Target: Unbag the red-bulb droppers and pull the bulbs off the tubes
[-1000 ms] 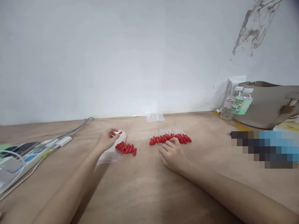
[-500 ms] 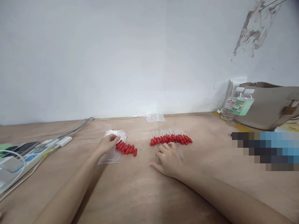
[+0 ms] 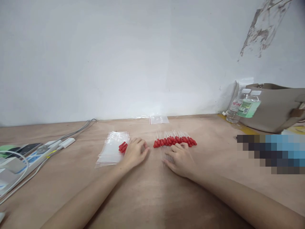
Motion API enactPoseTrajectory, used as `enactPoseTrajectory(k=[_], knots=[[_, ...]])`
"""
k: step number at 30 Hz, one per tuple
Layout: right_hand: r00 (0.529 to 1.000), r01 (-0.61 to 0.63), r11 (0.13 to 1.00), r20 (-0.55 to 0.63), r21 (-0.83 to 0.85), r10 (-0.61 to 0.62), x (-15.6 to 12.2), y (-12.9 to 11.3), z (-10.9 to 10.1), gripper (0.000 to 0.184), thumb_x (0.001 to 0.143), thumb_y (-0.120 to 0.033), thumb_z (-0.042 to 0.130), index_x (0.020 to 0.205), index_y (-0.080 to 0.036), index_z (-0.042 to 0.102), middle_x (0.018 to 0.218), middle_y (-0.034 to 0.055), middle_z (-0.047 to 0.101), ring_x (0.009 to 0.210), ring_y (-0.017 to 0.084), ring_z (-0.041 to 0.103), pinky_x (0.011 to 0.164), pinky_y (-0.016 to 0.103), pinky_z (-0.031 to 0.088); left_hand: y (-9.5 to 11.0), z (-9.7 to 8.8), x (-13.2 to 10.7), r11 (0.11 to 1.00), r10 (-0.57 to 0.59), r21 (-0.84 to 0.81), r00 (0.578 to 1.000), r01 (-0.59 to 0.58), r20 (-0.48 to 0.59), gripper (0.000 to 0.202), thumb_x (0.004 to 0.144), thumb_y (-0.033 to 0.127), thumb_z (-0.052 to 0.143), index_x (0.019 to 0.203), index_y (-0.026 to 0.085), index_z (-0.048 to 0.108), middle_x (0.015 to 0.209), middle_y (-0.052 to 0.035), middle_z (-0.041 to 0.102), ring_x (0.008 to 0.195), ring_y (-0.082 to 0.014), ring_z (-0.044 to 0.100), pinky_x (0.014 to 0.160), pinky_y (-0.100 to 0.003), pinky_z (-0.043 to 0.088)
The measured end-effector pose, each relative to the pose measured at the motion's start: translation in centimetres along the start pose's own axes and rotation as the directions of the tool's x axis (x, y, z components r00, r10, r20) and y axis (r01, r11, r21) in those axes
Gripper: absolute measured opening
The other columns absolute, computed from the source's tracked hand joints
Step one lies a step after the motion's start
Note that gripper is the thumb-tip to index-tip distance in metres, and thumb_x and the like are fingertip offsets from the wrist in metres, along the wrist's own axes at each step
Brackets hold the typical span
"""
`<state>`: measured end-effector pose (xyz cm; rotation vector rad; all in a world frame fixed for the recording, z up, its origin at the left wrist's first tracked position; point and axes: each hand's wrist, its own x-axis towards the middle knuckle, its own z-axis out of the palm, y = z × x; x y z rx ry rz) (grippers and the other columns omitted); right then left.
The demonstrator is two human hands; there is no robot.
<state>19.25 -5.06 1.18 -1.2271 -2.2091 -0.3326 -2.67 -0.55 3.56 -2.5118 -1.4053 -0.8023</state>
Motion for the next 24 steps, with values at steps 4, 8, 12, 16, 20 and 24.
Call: enactPoseTrajectory(k=[4, 8, 12, 16, 20, 24], knots=[[0.992, 0.008, 1.0, -0.126, 0.007, -0.007, -1.6, 1.7, 0.2, 0.018, 0.08, -0.03, 0.051, 0.073, -0.02, 0.064, 0.069, 0.0017, 0.055, 0.072, 0.014, 0.044, 0.076, 0.034, 0.023, 1.9, 2.1, 1.0, 0.999, 0.032, -0.037, 0.999, -0.032, -0.015, 0.016, 0.077, 0.033, 0.053, 0.082, 0.018, 0.052, 0.085, -0.0047, 0.057, 0.084, -0.021, 0.051, 0.076, -0.034, 0.038], [0.982, -0.004, 0.999, -0.191, 0.032, 0.01, -2.4, 2.3, 0.3, 0.021, 0.082, -0.026, 0.048, 0.069, -0.02, 0.064, 0.064, 0.0006, 0.052, 0.068, 0.013, 0.042, 0.076, 0.032, 0.023, 2.1, 3.0, 2.2, 0.978, -0.007, -0.207, 0.998, 0.018, 0.055, 0.015, 0.075, 0.03, 0.056, 0.083, 0.018, 0.053, 0.083, -0.0044, 0.057, 0.081, -0.0207, 0.053, 0.071, -0.032, 0.04], [0.98, -0.002, 0.999, -0.196, 0.047, 0.011, -2.3, 2.4, 0.3, 0.022, 0.082, -0.025, 0.048, 0.067, -0.02, 0.063, 0.064, 0.0006, 0.052, 0.067, 0.013, 0.041, 0.077, 0.033, 0.023, 1.9, 3.4, 2.9, 0.953, -0.064, -0.291, 0.994, 0.086, 0.084, 0.009, 0.074, 0.026, 0.057, 0.074, 0.018, 0.053, 0.072, -0.0016, 0.058, 0.067, -0.0168, 0.056, 0.061, -0.028, 0.041], [0.978, -0.004, 0.996, -0.206, 0.087, 0.022, -2.3, 2.5, 0.5, 0.02, 0.081, -0.025, 0.049, 0.068, -0.02, 0.063, 0.064, 0.0005, 0.052, 0.067, 0.013, 0.041, 0.077, 0.033, 0.023, 1.4, 3.8, 2.8, 0.909, -0.227, -0.359, 0.974, 0.213, 0.003, 0.016, 0.077, 0.028, 0.052, 0.09, 0.018, 0.05, 0.07, -0.001, 0.06, 0.063, -0.0154, 0.058, 0.058, -0.027, 0.044], [0.968, -0.001, 0.993, -0.25, 0.119, 0.031, -2.3, 2.7, 0.5, 0.016, 0.08, -0.022, 0.049, 0.079, -0.021, 0.064, 0.068, 0.001, 0.053, 0.069, 0.013, 0.045, 0.076, 0.034, 0.027, 1.2, 3.5, 1.3, 0.855, -0.367, -0.432, 0.923, 0.286, -0.115, 0.024, 0.083, 0.029, 0.043, 0.103, 0.016, 0.041, 0.076, -0.0032, 0.06, 0.07, -0.015, 0.06, 0.061, -0.026, 0.047], [0.94, 0.036, 0.996, -0.342, 0.086, -0.005, -2.1, 2.6, 0.2, 0.033, 0.081, -0.025, 0.049, 0.112, -0.016, 0.055, 0.101, 0.0109, 0.054, 0.092, 0.019, 0.049, 0.08, 0.036, 0.034, 1.7, 2.2, -1.6, 0.853, -0.268, -0.488, 0.958, 0.184, -0.107, 0.027, 0.082, 0.029, 0.05, 0.105, 0.018, 0.043, 0.084, -0.0035, 0.063, 0.075, -0.0149, 0.061, 0.065, -0.026, 0.047]])
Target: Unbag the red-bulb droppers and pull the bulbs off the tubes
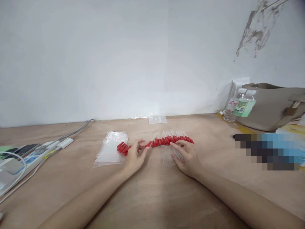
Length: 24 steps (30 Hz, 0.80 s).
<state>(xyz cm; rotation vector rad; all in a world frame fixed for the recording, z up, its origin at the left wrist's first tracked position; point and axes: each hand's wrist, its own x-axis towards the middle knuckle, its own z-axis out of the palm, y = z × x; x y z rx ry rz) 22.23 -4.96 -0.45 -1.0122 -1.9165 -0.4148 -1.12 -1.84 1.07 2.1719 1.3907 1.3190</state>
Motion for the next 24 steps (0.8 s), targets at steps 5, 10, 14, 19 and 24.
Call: enactPoseTrajectory(k=[5, 10, 14, 19, 24], knots=[[0.984, 0.132, 0.99, 0.127, -0.051, -0.124, 0.2, -0.4, 0.1, 0.049, 0.082, -0.035, 0.049, 0.128, -0.018, 0.041, 0.126, 0.0128, 0.046, 0.117, 0.025, 0.038, 0.095, 0.043, 0.028, 0.8, -0.7, -1.9, 0.982, 0.187, -0.009, 0.968, -0.188, 0.165, 0.025, 0.081, 0.024, 0.053, 0.104, 0.019, 0.048, 0.091, -0.0045, 0.065, 0.084, -0.0172, 0.062, 0.07, -0.029, 0.049], [0.966, 0.161, 0.987, 0.207, -0.018, -0.154, 0.2, -0.7, 0.4, 0.037, 0.085, -0.034, 0.046, 0.121, -0.024, 0.048, 0.109, 0.0057, 0.06, 0.114, 0.021, 0.043, 0.099, 0.046, 0.02, 0.7, -0.4, -2.1, 0.958, 0.283, -0.011, 0.935, -0.287, 0.212, 0.019, 0.082, 0.022, 0.051, 0.101, 0.02, 0.051, 0.093, -0.0037, 0.066, 0.086, -0.0162, 0.063, 0.075, -0.029, 0.05], [0.962, 0.153, 0.987, 0.218, 0.054, -0.161, 0.2, -0.7, 0.4, 0.031, 0.085, -0.033, 0.048, 0.114, -0.024, 0.053, 0.096, 0.0041, 0.063, 0.105, 0.02, 0.048, 0.097, 0.044, 0.021, 0.5, -0.2, -2.3, 0.945, 0.323, -0.024, 0.925, -0.325, 0.202, 0.021, 0.082, 0.022, 0.052, 0.103, 0.021, 0.05, 0.094, -0.0034, 0.066, 0.087, -0.0158, 0.063, 0.076, -0.029, 0.05], [0.965, 0.142, 0.988, 0.213, 0.066, -0.153, 0.1, -0.8, 0.6, 0.021, 0.085, -0.028, 0.048, 0.102, -0.024, 0.06, 0.076, 0.0009, 0.059, 0.079, 0.014, 0.049, 0.089, 0.038, 0.027, 0.7, -0.3, -2.3, 0.926, 0.375, -0.03, 0.912, -0.376, 0.167, 0.019, 0.083, 0.021, 0.05, 0.102, 0.021, 0.05, 0.093, -0.0036, 0.065, 0.085, -0.0153, 0.062, 0.074, -0.028, 0.05], [0.967, 0.122, 0.99, 0.218, 0.07, -0.134, 0.0, -0.9, 0.7, 0.017, 0.086, -0.024, 0.045, 0.087, -0.022, 0.062, 0.069, 0.0001, 0.056, 0.074, 0.014, 0.045, 0.086, 0.036, 0.026, 1.5, 0.4, -2.0, 0.88, 0.455, 0.029, 0.858, -0.474, 0.239, 0.026, 0.08, 0.026, 0.053, 0.106, 0.02, 0.052, 0.109, -0.0084, 0.057, 0.102, -0.0203, 0.052, 0.087, -0.036, 0.043]])
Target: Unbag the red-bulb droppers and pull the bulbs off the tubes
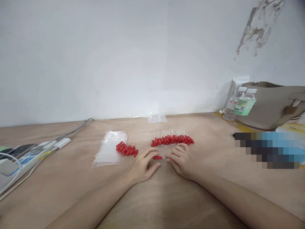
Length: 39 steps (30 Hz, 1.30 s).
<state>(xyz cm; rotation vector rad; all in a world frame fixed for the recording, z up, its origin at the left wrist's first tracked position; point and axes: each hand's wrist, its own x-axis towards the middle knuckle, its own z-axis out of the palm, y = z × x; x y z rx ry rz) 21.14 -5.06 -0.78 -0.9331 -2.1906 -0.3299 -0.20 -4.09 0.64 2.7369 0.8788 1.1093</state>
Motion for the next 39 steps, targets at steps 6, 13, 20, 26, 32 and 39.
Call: enactPoseTrajectory(k=[6, 13, 20, 26, 32, 39], knots=[[1.0, 0.018, 0.999, 0.021, 0.034, -0.019, 0.2, -0.4, -0.1, 0.02, 0.086, -0.022, 0.043, 0.077, -0.019, 0.06, 0.067, -0.0001, 0.056, 0.072, 0.013, 0.043, 0.087, 0.036, 0.024, 0.1, 0.9, 0.7, 0.992, 0.067, 0.103, 0.998, -0.068, 0.014, 0.012, 0.084, 0.025, 0.051, 0.093, 0.019, 0.057, 0.092, -0.0046, 0.061, 0.089, -0.0173, 0.053, 0.078, -0.032, 0.041], [0.998, 0.062, 0.996, -0.009, 0.069, -0.062, 0.1, 0.0, 0.3, 0.023, 0.086, -0.026, 0.044, 0.073, -0.019, 0.062, 0.057, -0.0019, 0.051, 0.065, 0.012, 0.04, 0.081, 0.034, 0.025, 0.8, 0.1, 0.8, 0.978, 0.046, 0.198, 0.991, -0.071, 0.129, 0.016, 0.088, 0.025, 0.042, 0.087, 0.017, 0.056, 0.086, -0.0042, 0.06, 0.086, -0.0171, 0.05, 0.078, -0.033, 0.038], [0.989, 0.142, 0.989, -0.037, 0.05, -0.14, -0.2, 0.2, 0.0, 0.019, 0.086, -0.022, 0.044, 0.073, -0.018, 0.058, 0.055, -0.0021, 0.047, 0.065, 0.012, 0.036, 0.075, 0.032, 0.025, 1.1, -0.3, 1.0, 0.973, 0.04, 0.214, 0.973, -0.091, 0.228, 0.024, 0.09, 0.027, 0.036, 0.077, 0.017, 0.054, 0.079, -0.0027, 0.057, 0.083, -0.016, 0.049, 0.083, -0.034, 0.034], [0.966, 0.254, 0.966, -0.038, -0.041, -0.256, -0.6, 0.5, -0.8, 0.012, 0.084, -0.015, 0.046, 0.083, -0.016, 0.058, 0.058, -0.0018, 0.05, 0.066, 0.012, 0.036, 0.074, 0.032, 0.027, 1.4, -0.4, 1.1, 0.972, 0.062, 0.203, 0.964, -0.117, 0.259, 0.024, 0.09, 0.024, 0.035, 0.074, 0.017, 0.052, 0.075, -0.0018, 0.055, 0.08, -0.0151, 0.048, 0.083, -0.033, 0.033], [0.957, 0.283, 0.957, -0.042, -0.068, -0.286, -1.2, 1.0, -2.0, 0.019, 0.084, -0.012, 0.042, 0.09, -0.017, 0.059, 0.057, -0.0019, 0.052, 0.066, 0.012, 0.04, 0.078, 0.034, 0.027, 1.0, -0.6, 0.5, 0.975, 0.068, 0.189, 0.966, -0.117, 0.248, 0.025, 0.09, 0.023, 0.033, 0.073, 0.017, 0.051, 0.074, -0.0021, 0.055, 0.078, -0.0153, 0.048, 0.082, -0.034, 0.034], [0.969, -0.248, 0.953, -0.051, -0.176, 0.243, -1.0, 3.8, -4.2, 0.022, 0.081, -0.019, 0.043, 0.082, -0.021, 0.065, 0.065, 0.0006, 0.061, 0.066, 0.012, 0.05, 0.079, 0.034, 0.022, -1.5, -2.6, -0.2, 0.974, -0.138, 0.179, 0.99, 0.138, -0.01, 0.023, 0.09, 0.025, 0.033, 0.088, 0.018, 0.054, 0.078, -0.0036, 0.053, 0.074, -0.0151, 0.049, 0.069, -0.028, 0.041]])
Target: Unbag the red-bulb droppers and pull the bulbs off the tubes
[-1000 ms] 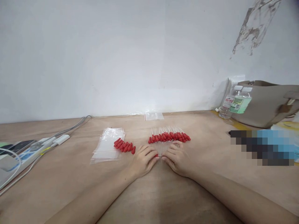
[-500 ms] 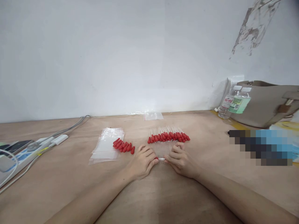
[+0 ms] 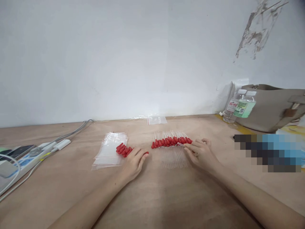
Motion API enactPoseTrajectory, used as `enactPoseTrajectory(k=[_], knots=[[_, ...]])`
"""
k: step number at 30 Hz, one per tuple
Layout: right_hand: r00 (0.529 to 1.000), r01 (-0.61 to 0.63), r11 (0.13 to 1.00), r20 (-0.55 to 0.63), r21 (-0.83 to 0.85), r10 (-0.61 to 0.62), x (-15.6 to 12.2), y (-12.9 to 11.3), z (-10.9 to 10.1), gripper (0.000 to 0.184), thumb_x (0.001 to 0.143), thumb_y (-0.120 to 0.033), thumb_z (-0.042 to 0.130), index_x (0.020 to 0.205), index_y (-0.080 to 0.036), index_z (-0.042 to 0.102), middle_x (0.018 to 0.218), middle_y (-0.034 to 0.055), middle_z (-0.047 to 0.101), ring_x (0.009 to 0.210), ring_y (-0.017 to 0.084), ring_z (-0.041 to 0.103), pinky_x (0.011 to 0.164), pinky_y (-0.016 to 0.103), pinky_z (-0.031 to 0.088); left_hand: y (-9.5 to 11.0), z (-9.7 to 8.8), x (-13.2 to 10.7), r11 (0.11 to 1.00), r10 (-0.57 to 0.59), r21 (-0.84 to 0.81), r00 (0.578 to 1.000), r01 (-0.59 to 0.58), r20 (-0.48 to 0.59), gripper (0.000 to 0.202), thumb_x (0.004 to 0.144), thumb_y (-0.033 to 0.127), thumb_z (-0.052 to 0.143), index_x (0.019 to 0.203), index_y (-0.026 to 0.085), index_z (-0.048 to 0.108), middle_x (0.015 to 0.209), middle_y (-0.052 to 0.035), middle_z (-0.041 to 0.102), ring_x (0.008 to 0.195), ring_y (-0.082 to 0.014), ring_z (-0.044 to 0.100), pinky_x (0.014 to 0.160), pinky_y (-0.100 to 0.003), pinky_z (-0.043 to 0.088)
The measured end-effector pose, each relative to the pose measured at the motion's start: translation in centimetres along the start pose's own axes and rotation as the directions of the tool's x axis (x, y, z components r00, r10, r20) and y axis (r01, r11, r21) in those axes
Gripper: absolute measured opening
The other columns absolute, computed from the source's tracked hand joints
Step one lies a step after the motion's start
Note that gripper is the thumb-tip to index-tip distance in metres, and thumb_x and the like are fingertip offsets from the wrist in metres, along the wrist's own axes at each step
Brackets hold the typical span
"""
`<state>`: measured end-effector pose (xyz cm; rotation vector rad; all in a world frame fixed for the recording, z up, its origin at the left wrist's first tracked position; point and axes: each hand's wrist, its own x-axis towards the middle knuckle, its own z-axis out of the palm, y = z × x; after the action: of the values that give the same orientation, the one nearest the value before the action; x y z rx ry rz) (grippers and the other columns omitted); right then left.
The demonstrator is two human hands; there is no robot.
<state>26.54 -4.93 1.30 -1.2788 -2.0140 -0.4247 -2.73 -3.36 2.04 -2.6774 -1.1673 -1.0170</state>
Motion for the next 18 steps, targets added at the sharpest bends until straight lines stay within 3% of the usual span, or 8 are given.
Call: enactPoseTrajectory(k=[3, 7, 12, 18], knots=[[0.983, -0.115, 0.988, 0.134, -0.108, 0.129, 0.1, -0.1, 0.2, 0.024, 0.073, -0.015, 0.044, 0.079, -0.021, 0.066, 0.064, 0.0012, 0.063, 0.065, 0.013, 0.054, 0.077, 0.034, 0.021, -0.9, -1.4, 1.2, 0.995, -0.093, -0.03, 0.992, 0.091, -0.091, 0.023, 0.089, 0.025, 0.035, 0.1, 0.019, 0.054, 0.088, -0.0048, 0.051, 0.081, -0.0151, 0.051, 0.073, -0.027, 0.043], [0.943, -0.213, 0.947, 0.202, -0.241, 0.264, -0.3, -0.7, 0.7, 0.024, 0.07, -0.014, 0.043, 0.083, -0.017, 0.063, 0.067, 0.0037, 0.066, 0.062, 0.016, 0.056, 0.075, 0.033, 0.022, -3.1, -4.1, 2.8, 0.957, -0.282, 0.022, 0.949, 0.288, -0.139, 0.028, 0.085, 0.027, 0.037, 0.1, 0.018, 0.058, 0.09, -0.0057, 0.05, 0.083, -0.0172, 0.053, 0.072, -0.029, 0.045], [0.928, -0.243, 0.947, 0.235, -0.209, 0.29, -0.7, -1.0, 1.5, 0.021, 0.077, -0.015, 0.04, 0.084, -0.017, 0.06, 0.074, 0.0034, 0.067, 0.066, 0.016, 0.057, 0.073, 0.032, 0.023, -6.4, -7.5, 3.1, 0.848, -0.529, -0.012, 0.848, 0.529, 0.007, 0.034, 0.076, 0.037, 0.047, 0.104, 0.019, 0.056, 0.088, -0.0026, 0.057, 0.067, -0.0149, 0.057, 0.063, -0.027, 0.046], [0.959, -0.214, 0.962, 0.151, -0.172, 0.24, -0.9, -1.4, 1.8, 0.021, 0.08, -0.017, 0.041, 0.086, -0.019, 0.062, 0.085, 0.0045, 0.066, 0.076, 0.016, 0.057, 0.072, 0.031, 0.025, -7.9, -9.1, 2.6, 0.806, -0.588, 0.006, 0.798, 0.592, 0.132, 0.042, 0.068, 0.049, 0.053, 0.099, 0.02, 0.055, 0.086, -0.0017, 0.061, 0.071, -0.0164, 0.058, 0.059, -0.025, 0.045]])
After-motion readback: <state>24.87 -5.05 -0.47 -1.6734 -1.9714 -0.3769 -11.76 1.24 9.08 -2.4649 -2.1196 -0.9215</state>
